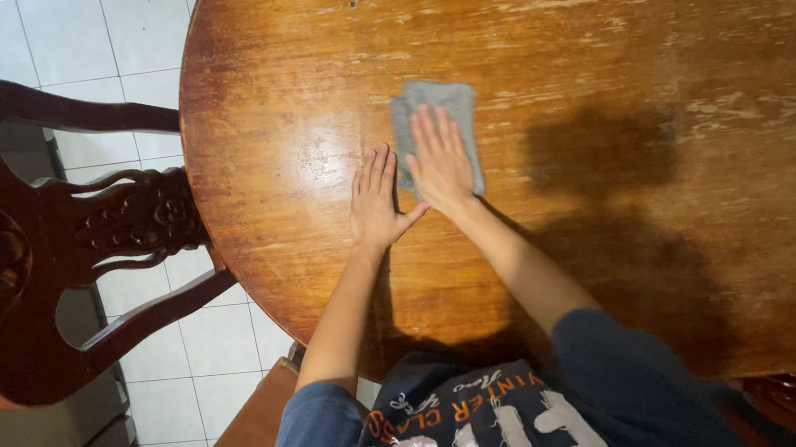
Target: The person wipes a wooden dining table with a gray cloth, moving around the table to reach different sections. They briefly reposition a wooden chair to access the area underneath, then continue wiping. A spray bottle is present on the table but is not used during the observed segment.
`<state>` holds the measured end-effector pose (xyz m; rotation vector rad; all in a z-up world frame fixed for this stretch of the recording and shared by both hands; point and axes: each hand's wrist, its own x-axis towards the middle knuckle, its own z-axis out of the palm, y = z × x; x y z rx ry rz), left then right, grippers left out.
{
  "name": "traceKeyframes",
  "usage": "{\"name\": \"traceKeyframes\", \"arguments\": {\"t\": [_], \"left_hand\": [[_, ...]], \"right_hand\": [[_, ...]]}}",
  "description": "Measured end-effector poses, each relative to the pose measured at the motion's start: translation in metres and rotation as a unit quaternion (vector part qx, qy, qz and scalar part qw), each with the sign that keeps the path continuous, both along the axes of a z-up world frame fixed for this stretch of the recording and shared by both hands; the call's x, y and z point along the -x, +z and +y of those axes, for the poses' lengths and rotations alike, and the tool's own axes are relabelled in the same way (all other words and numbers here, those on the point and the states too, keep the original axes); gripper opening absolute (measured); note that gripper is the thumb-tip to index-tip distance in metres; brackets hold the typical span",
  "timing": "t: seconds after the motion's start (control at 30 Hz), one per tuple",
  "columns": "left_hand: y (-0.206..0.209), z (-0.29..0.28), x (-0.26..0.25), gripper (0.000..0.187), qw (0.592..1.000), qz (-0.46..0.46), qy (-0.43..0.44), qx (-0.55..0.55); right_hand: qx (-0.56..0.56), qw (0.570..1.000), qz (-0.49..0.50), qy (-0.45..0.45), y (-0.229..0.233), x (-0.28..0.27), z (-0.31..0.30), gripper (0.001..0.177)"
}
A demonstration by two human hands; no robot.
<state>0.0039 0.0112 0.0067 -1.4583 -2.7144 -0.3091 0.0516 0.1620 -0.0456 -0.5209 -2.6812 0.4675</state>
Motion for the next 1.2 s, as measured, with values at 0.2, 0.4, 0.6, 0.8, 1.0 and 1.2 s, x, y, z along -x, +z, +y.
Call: {"name": "traceKeyframes", "arguments": {"t": [0.2,0.4,0.6,0.8,1.0,1.2], "left_hand": [[-0.001,-0.004,-0.003,0.111,0.999,-0.011,-0.001,-0.036],[-0.003,-0.004,-0.003,0.109,0.998,0.013,-0.015,-0.059],[-0.005,-0.005,-0.007,0.110,0.995,0.040,-0.037,-0.086],[-0.011,0.003,-0.036,0.092,0.997,0.063,0.005,-0.033],[-0.039,0.049,-0.119,0.088,1.000,0.004,0.023,0.001],[-0.059,0.107,-0.175,0.122,0.991,-0.042,0.095,0.080]], "right_hand": [[0.017,0.999,-0.036,0.024,0.015,0.033,0.063,0.071],[0.038,0.996,0.036,-0.077,-0.013,-0.071,0.066,0.068],[0.061,0.995,-0.065,0.039,-0.017,-0.124,-0.011,0.072],[-0.051,0.996,0.003,0.070,-0.038,-0.089,0.053,0.069],[0.042,0.999,0.013,-0.032,-0.075,-0.177,0.151,0.074],[0.007,0.999,-0.024,0.047,-0.104,-0.275,0.111,0.077]]}}
